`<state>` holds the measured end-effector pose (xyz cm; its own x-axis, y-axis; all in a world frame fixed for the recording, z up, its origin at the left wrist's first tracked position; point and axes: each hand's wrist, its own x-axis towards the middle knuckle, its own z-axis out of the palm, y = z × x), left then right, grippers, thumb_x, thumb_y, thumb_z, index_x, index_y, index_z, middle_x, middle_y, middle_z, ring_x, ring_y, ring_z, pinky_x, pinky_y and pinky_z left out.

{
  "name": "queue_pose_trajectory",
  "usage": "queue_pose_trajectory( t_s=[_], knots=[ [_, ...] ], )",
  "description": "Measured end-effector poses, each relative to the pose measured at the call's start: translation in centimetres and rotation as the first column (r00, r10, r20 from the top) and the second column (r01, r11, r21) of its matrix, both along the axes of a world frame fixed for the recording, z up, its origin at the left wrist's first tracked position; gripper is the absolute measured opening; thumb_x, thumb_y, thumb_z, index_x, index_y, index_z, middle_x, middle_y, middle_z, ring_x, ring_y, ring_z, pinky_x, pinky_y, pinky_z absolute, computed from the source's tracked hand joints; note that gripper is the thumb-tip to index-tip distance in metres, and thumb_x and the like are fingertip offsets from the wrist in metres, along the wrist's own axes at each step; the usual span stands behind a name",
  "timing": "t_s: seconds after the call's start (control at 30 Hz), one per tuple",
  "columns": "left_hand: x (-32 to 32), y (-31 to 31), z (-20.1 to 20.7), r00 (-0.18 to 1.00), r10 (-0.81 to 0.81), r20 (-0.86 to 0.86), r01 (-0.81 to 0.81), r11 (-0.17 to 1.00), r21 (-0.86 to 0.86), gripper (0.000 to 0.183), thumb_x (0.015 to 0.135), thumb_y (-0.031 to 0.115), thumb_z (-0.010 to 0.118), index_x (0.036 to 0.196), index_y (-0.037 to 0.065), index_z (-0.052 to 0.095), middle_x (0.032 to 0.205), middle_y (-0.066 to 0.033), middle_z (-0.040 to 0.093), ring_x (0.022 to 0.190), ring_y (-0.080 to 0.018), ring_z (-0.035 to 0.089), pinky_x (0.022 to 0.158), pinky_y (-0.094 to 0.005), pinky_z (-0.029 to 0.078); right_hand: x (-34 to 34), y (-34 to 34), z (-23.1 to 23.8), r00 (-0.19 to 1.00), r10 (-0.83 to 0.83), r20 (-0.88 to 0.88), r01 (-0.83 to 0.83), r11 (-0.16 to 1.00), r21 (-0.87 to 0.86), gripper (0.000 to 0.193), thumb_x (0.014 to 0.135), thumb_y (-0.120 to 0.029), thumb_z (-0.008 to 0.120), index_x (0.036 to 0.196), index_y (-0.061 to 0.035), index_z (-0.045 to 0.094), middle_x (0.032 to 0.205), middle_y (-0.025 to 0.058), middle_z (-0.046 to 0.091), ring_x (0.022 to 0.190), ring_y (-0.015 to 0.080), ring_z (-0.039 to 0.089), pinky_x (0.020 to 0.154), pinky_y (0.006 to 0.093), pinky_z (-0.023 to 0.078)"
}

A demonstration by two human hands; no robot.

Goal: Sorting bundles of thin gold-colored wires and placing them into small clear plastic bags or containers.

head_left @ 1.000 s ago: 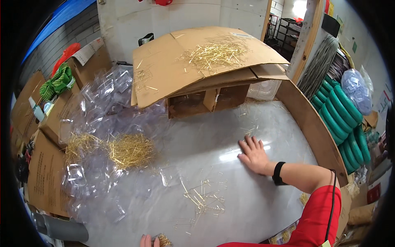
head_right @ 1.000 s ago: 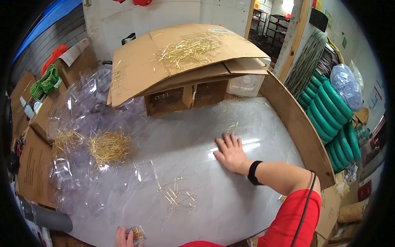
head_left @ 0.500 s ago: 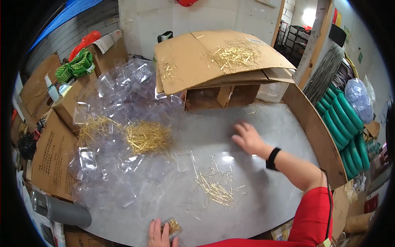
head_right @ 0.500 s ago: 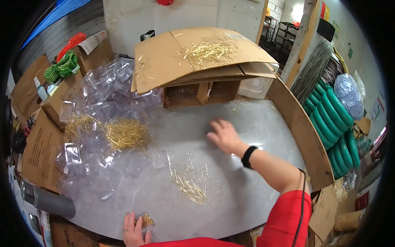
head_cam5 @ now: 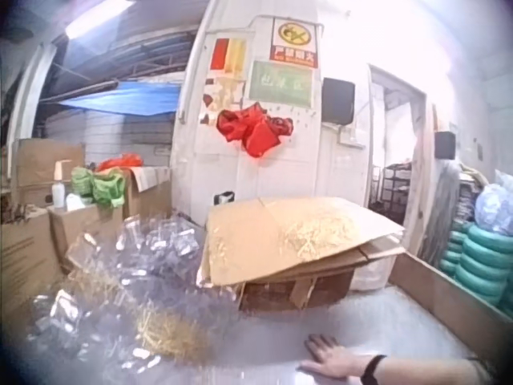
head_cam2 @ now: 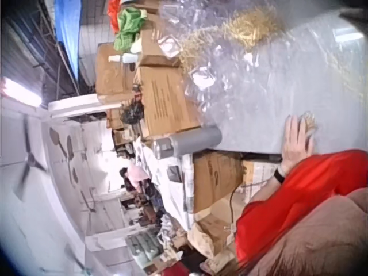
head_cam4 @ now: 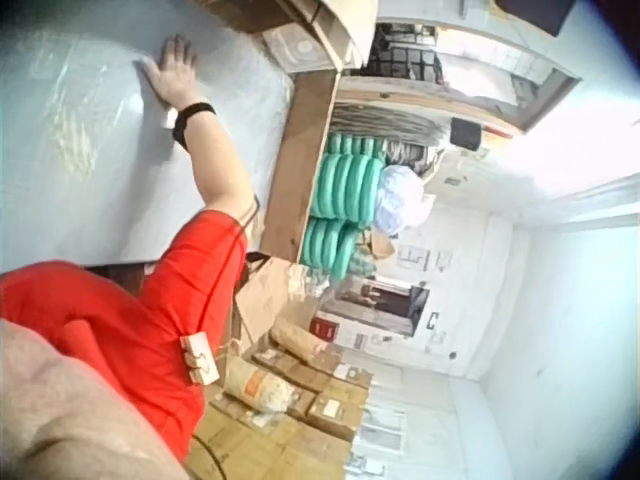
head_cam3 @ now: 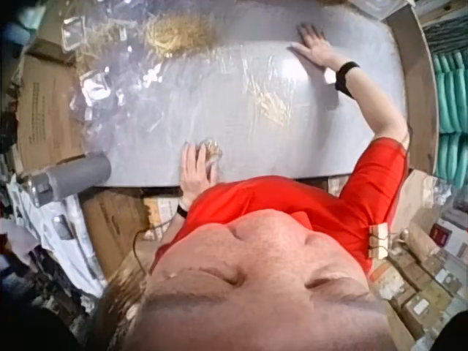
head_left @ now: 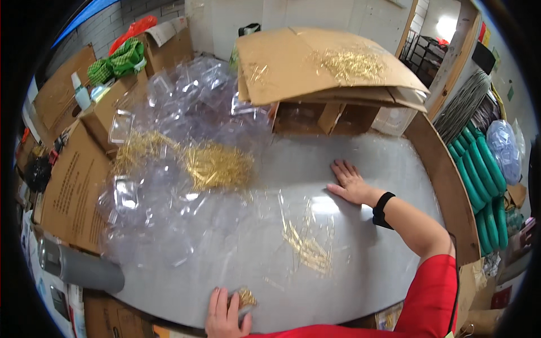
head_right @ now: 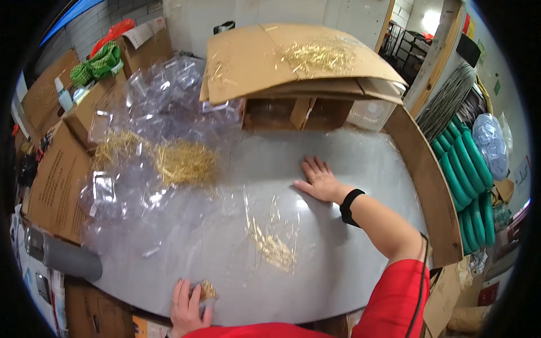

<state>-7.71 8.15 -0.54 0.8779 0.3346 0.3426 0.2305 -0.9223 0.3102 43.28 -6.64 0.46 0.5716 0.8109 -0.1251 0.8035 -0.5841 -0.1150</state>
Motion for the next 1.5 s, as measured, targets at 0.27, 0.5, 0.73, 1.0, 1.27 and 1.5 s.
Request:
queue_pose_trajectory(
  t_s=[0.27, 0.5, 0.73, 1.0, 1.27, 1.5],
  knots=[
    [0.7, 0.2, 1.1, 0.996, -0.023, 0.088, 0.028, 0.998, -0.055, 0.052, 0.083, 0.018, 0.069, 0.128, -0.004, 0.058, 0.141, -0.0293, 0.048, 0.132, -0.049, 0.045, 0.107, -0.0497, 0.043, -17.2, -0.7, 1.8, 0.884, 0.465, 0.035, -0.465, 0.885, -0.012, 0.085, 0.097, -0.071, 0.036, 0.157, -0.0101, 0.03, 0.163, 0.0232, 0.021, 0.149, 0.0511, 0.015, 0.121, 0.0614, 0.012],
    [0.6, 0.2, 0.7, 0.987, -0.04, 0.155, 0.046, 0.998, -0.039, 0.051, 0.087, 0.02, 0.069, 0.131, -0.004, 0.057, 0.142, -0.0286, 0.047, 0.134, -0.0469, 0.044, 0.107, -0.0488, 0.043, -24.1, -3.1, 2.5, 0.894, 0.438, 0.089, -0.442, 0.897, 0.023, 0.075, 0.1, -0.059, 0.045, 0.155, -0.0106, 0.035, 0.162, 0.022, 0.024, 0.148, 0.0499, 0.019, 0.12, 0.0621, 0.015],
    [0.4, 0.0, 0.5, 0.987, -0.078, 0.14, 0.089, 0.993, -0.073, 0.049, 0.092, 0.017, 0.063, 0.134, -0.006, 0.053, 0.147, -0.0271, 0.042, 0.139, -0.0455, 0.039, 0.108, -0.0484, 0.043, -30.3, -10.4, 3.6, 0.994, 0.033, -0.105, 0.002, 0.948, 0.317, 0.063, 0.101, -0.042, 0.055, 0.15, -0.0045, 0.041, 0.16, 0.0236, 0.029, 0.148, 0.0488, 0.021, 0.121, 0.0546, 0.02],
    [0.1, 0.4, 0.8, 0.987, -0.107, 0.122, 0.117, 0.99, -0.076, 0.053, 0.094, 0.013, 0.062, 0.14, -0.006, 0.046, 0.15, -0.0271, 0.039, 0.142, -0.0461, 0.035, 0.113, -0.0482, 0.037, -37.3, -9.4, 1.7, 0.995, 0.098, -0.015, -0.086, 0.929, 0.361, 0.06, 0.094, -0.031, 0.066, 0.144, -0.0026, 0.047, 0.15, 0.0213, 0.043, 0.143, 0.0432, 0.035, 0.119, 0.0524, 0.027],
    [0.1, -0.7, 3.0, 0.99, 0.023, 0.139, -0.03, 0.999, 0.045, 0.054, 0.086, 0.009, 0.072, 0.135, -0.002, 0.052, 0.147, -0.0245, 0.043, 0.138, -0.044, 0.04, 0.111, -0.0486, 0.038, -36.0, -6.2, 0.7, 0.991, 0.068, 0.115, -0.109, 0.909, 0.403, 0.051, 0.093, -0.027, 0.065, 0.138, -0.0068, 0.054, 0.148, 0.0202, 0.045, 0.14, 0.0447, 0.035, 0.118, 0.0573, 0.026],
    [-1.8, -5.0, 2.2, 0.923, -0.227, 0.311, 0.286, 0.945, -0.161, 0.022, 0.084, 0.003, 0.073, 0.105, 0.0, 0.069, 0.11, -0.0161, 0.066, 0.102, -0.0368, 0.061, 0.09, -0.0442, 0.05, -34.6, -6.6, 0.9, 0.995, 0.088, -0.049, -0.041, 0.799, 0.6, 0.021, 0.089, -0.003, 0.063, 0.11, -0.0017, 0.06, 0.117, 0.0169, 0.056, 0.127, 0.0395, 0.051, 0.104, 0.0468, 0.046]
  ],
)
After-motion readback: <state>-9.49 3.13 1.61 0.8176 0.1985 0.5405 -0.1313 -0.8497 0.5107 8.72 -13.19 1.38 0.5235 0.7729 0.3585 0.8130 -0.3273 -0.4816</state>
